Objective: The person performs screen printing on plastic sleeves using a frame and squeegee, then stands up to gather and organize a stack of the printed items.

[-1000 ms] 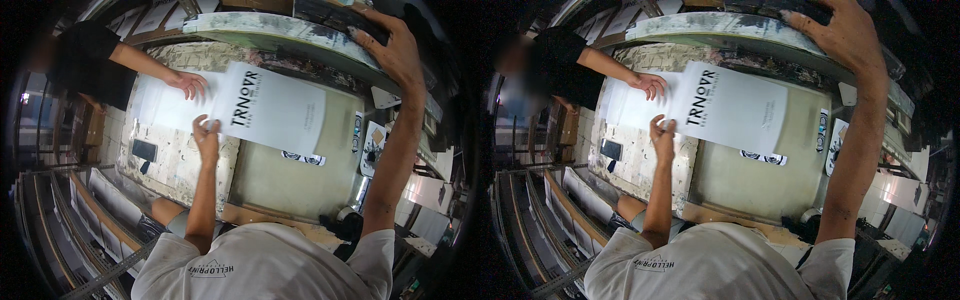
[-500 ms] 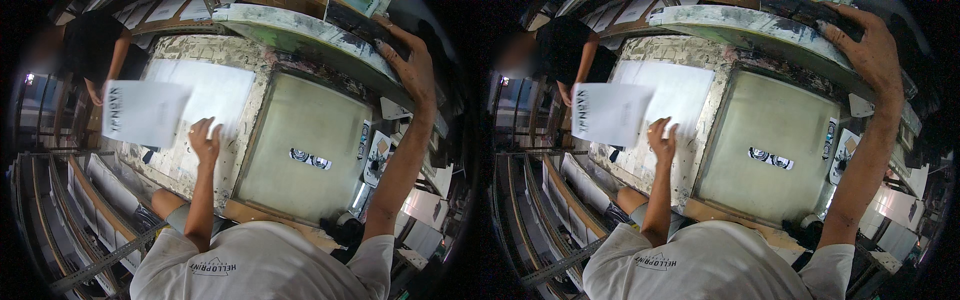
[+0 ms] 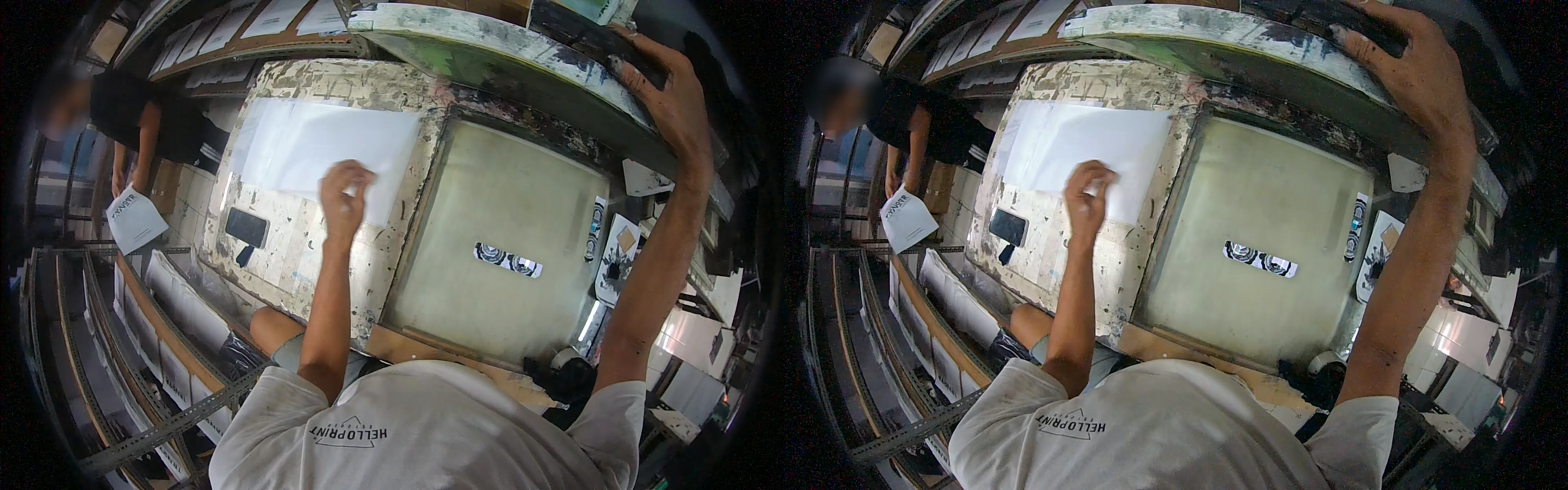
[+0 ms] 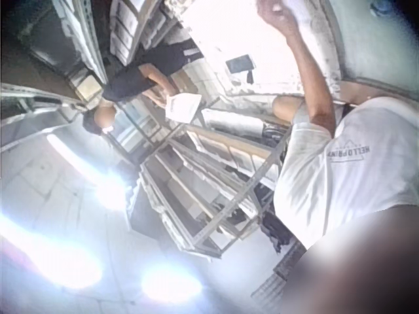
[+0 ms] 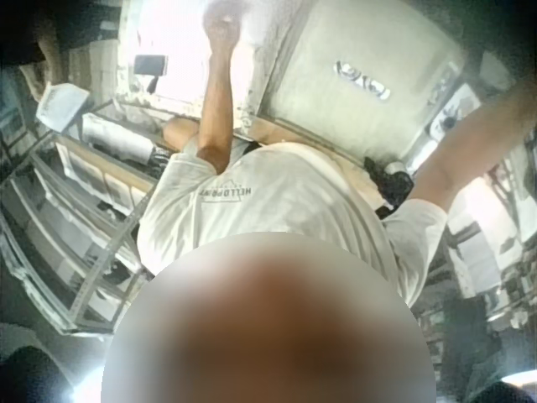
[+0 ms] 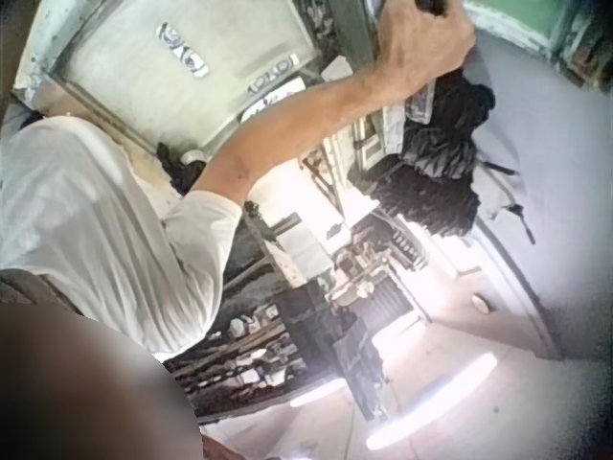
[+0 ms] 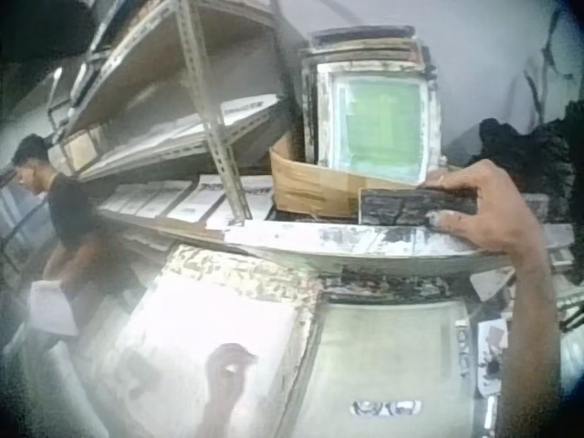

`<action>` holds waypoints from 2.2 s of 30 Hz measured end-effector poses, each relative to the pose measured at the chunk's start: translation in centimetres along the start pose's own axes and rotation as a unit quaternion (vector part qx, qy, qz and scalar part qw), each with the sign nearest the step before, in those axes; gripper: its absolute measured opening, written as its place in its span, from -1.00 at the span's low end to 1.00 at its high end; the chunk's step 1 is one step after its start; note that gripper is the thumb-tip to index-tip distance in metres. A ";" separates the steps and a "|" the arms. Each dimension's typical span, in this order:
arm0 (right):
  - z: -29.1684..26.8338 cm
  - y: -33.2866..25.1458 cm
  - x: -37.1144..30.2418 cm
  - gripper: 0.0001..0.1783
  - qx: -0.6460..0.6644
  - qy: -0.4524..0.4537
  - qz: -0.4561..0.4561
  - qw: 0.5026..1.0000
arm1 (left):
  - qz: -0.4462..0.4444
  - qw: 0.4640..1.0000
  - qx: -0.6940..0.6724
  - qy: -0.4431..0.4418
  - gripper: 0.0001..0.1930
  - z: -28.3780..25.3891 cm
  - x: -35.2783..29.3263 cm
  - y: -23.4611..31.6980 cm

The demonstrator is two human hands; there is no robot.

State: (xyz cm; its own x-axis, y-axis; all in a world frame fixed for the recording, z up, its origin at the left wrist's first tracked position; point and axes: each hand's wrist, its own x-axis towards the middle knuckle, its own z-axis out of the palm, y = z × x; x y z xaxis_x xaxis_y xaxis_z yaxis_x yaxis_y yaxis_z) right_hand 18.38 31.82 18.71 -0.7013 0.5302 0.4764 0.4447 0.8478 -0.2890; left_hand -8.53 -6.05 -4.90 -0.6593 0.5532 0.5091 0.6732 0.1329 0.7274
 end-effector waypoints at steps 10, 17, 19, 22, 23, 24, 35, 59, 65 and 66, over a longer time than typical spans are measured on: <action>-1.3 -6.3 -0.8 -0.45 0.003 -0.030 0.079 0.996 | 0.021 0.912 0.155 -0.378 -0.53 10.7 -6.5 3.0; -2.3 -7.2 0.1 -0.47 -0.045 -0.029 0.021 0.998 | 0.172 0.888 0.077 -0.420 -0.57 21.6 -6.3 5.9; -2.4 -6.9 0.3 -0.47 -0.030 -0.037 0.024 0.999 | 0.191 0.879 0.059 -0.433 -0.57 22.9 -6.7 7.0; -2.8 -7.1 -0.4 -0.48 -0.020 -0.026 0.004 0.999 | 0.203 0.875 0.037 -0.438 -0.58 23.6 -7.9 8.0; -2.9 -7.3 -0.6 -0.49 -0.014 -0.024 0.004 1.000 | 0.206 0.876 0.034 -0.435 -0.58 23.5 -8.4 8.3; -3.0 -7.6 -0.4 -0.49 -0.008 -0.033 0.015 0.999 | 0.206 0.876 0.034 -0.434 -0.58 23.5 -8.9 8.5; -2.2 -7.0 0.3 -0.49 -0.019 -0.009 -0.004 1.000 | 0.220 0.861 0.032 -0.458 -0.53 23.0 -10.7 9.2; 10.1 -8.4 -22.7 -0.48 0.164 -0.165 0.128 0.964 | -0.286 0.919 -0.272 -0.018 -0.06 1.1 -13.0 1.5; 16.0 -8.2 -27.1 -0.19 0.024 -0.292 0.097 0.951 | -0.115 0.993 0.007 -0.031 0.01 2.2 -15.8 -2.3; 16.6 -8.1 -27.3 -0.14 0.008 -0.310 0.108 0.945 | -0.106 0.994 0.025 -0.033 0.01 2.1 -15.9 -2.4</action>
State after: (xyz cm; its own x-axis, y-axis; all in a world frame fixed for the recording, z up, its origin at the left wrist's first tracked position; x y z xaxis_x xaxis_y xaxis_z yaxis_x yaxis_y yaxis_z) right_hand 24.67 10.66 -5.78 -0.7894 0.5895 -0.1711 0.6090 0.7172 -0.3388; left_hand 1.04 -13.48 -15.74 -0.7661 0.5604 0.3147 0.5381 0.2917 0.7908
